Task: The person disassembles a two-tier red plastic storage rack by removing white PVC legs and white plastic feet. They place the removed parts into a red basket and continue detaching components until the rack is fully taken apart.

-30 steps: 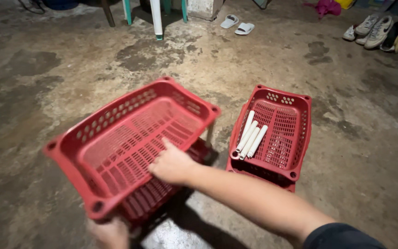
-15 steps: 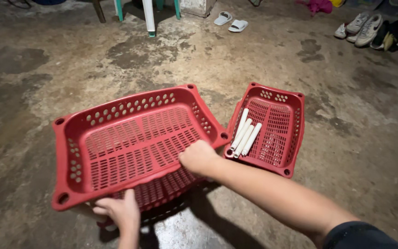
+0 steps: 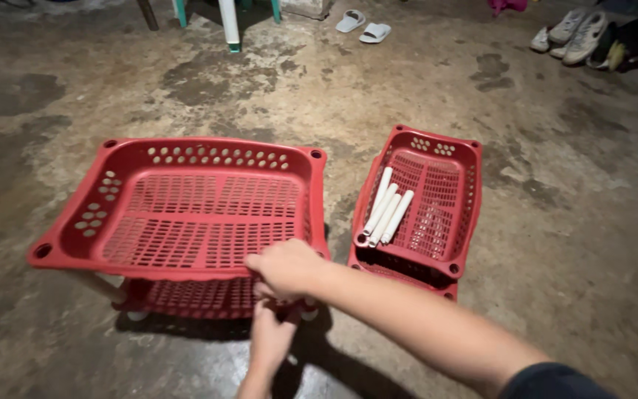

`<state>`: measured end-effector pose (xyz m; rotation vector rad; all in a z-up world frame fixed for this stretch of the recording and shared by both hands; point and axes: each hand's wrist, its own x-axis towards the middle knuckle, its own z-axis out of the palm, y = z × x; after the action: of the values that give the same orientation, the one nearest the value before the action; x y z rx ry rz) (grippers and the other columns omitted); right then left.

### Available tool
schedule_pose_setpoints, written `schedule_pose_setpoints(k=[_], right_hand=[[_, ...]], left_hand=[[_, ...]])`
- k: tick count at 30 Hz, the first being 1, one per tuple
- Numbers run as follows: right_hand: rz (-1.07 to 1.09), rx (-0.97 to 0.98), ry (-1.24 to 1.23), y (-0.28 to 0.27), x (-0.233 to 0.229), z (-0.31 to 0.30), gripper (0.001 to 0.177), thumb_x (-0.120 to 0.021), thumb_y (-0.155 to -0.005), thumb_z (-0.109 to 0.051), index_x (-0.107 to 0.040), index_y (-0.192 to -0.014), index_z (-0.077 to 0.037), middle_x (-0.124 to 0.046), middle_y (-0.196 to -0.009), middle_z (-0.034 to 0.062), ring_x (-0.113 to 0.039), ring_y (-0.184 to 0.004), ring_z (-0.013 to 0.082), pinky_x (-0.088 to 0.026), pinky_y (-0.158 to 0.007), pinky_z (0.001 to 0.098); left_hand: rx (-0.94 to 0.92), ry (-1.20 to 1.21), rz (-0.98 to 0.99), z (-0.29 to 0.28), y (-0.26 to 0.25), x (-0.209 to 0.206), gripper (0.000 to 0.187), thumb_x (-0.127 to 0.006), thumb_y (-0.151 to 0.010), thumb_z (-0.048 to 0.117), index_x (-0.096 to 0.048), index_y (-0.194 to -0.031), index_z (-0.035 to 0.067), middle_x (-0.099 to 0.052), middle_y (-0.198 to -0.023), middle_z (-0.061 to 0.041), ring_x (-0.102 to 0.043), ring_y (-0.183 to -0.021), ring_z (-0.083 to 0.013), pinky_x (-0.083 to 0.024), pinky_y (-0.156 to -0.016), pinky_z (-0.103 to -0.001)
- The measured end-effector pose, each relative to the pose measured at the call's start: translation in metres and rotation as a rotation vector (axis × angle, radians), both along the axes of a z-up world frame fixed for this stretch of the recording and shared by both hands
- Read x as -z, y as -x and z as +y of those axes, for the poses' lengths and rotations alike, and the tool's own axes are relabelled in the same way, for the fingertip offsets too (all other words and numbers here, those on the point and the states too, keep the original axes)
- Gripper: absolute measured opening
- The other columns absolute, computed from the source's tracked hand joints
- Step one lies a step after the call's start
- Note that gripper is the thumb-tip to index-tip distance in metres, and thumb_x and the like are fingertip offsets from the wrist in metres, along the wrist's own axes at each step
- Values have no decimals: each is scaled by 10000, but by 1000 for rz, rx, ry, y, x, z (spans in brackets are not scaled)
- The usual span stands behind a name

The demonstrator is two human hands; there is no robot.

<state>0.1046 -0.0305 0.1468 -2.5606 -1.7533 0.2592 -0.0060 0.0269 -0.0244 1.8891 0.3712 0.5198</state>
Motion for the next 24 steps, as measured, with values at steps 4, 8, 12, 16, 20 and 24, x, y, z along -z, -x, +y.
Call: schedule_pose_setpoints(k=[4,8,12,16,20,24], right_hand=[[-244,-39,139,-21,0,-44,731,-836,-559,-527,-609,-1159,-176,-685,-986,100,-670,-1034,316,-354,-1015,730],[-413,-95,34,-24,15,-57,229,-651,-830,-222,-645,-1027,-106,-730,-937,100,-678,-1050,305,-331,-1087,691],[-399,-85,64,0,26,-47,206,-580,-933,-219,-659,-1028,-55,-743,-945,156,-692,-1002,336,-348,-1127,646],[-131,-130,84,35,20,-36,179,-559,-973,-202,-666,-1026,-70,-742,-941,149,-723,-937,338,-445,-1057,571],[-194,-235,-59,65,8,-16,324,-678,-679,-274,-701,-933,-74,-741,-864,114,-727,-878,314,-403,-993,640],[-84,-202,220,67,-11,-2,260,-710,-763,-242,-748,-959,-76,-756,-878,103,-742,-873,274,-552,-859,479]], left_hand=[[54,85,198,-40,-41,3,312,-771,-847,188,-695,-1084,0,-744,-1089,-172,-706,-1048,-283,-545,-914,-374],[25,1131,-265,-65,-78,9,420,-604,-1007,267,-649,-1278,-50,-719,-1186,-224,-631,-1046,-226,-511,-889,-411],[-25,104,128,-53,-52,24,393,-574,-944,229,-624,-1268,13,-713,-1145,-173,-688,-1033,-248,-528,-843,-417],[-115,668,-83,-44,-4,42,322,-507,-977,131,-621,-1244,-9,-686,-1121,-109,-670,-1000,-230,-544,-840,-412],[-373,1300,-538,-49,19,63,348,-394,-1025,211,-607,-1224,20,-689,-1100,-93,-695,-986,-215,-561,-843,-394],[-457,837,-486,-50,6,78,272,-444,-1011,88,-645,-1160,-21,-685,-1066,-100,-686,-916,-202,-564,-764,-394]])
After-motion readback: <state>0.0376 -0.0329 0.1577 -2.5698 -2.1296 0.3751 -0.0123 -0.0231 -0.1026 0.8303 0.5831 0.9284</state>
